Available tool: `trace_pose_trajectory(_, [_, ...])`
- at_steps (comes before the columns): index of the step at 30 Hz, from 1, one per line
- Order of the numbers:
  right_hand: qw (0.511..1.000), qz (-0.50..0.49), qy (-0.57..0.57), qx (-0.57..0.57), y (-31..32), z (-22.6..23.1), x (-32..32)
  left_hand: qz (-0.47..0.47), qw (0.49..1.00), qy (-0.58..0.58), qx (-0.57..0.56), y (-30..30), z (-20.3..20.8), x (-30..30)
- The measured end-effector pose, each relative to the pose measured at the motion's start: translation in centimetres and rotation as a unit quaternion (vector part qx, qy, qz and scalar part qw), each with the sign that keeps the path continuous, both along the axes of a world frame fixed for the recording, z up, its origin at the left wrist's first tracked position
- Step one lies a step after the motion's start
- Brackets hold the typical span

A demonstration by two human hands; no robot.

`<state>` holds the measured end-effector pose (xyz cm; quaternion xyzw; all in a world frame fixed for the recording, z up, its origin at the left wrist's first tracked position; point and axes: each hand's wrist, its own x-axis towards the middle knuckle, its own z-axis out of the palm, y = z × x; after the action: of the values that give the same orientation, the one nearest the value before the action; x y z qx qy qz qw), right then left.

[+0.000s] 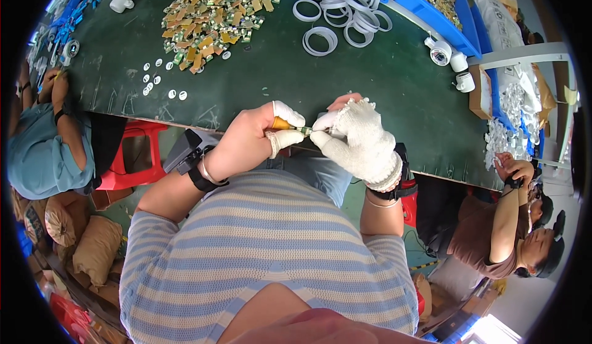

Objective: The person assembles electronic components by picking up a white housing, inserting a circuit board, and fitting a grey ring onto the assembly. They repeat this process multiple times before reaching into a blue bin to gather more rings.

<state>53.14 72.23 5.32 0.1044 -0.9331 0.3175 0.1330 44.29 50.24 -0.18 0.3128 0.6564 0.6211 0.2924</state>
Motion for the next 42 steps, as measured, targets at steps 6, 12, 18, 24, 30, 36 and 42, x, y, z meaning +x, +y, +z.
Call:
trace_pose_trajectory(6, [0.999,0.017,0.027,0.009,0.3,-0.6,-0.2,-0.020,0.996,-0.071,-0.046,-0.4,0.6,-0.1])
trace_pose_trajectory(12, [0.999,0.028,0.029,0.001,0.2,-0.8,-0.5,-0.004,0.998,0.041,-0.051,-0.5,1.1,0.5])
trace_pose_trajectory(18, [0.998,0.060,0.018,0.009,0.0,-1.5,-0.4,0.029,0.980,0.191,-0.039,-0.5,0.6,0.8])
trace_pose_trajectory(24, [0.998,0.042,-0.012,-0.041,0.5,-1.4,-0.4,0.027,0.992,-0.125,0.010,0.1,0.3,0.1])
trace_pose_trajectory(30, [0.994,0.045,-0.006,-0.096,1.1,-1.8,-0.2,0.006,0.988,-0.153,0.012,0.0,0.5,0.2])
trace_pose_trajectory(36, [0.997,0.063,0.012,-0.048,1.1,-0.7,-0.5,0.012,0.991,-0.119,-0.055,0.0,1.5,0.5])
trace_pose_trajectory(42, [0.998,0.061,0.021,-0.016,0.5,-0.8,-0.9,0.027,0.997,0.053,-0.055,-0.3,1.2,0.9])
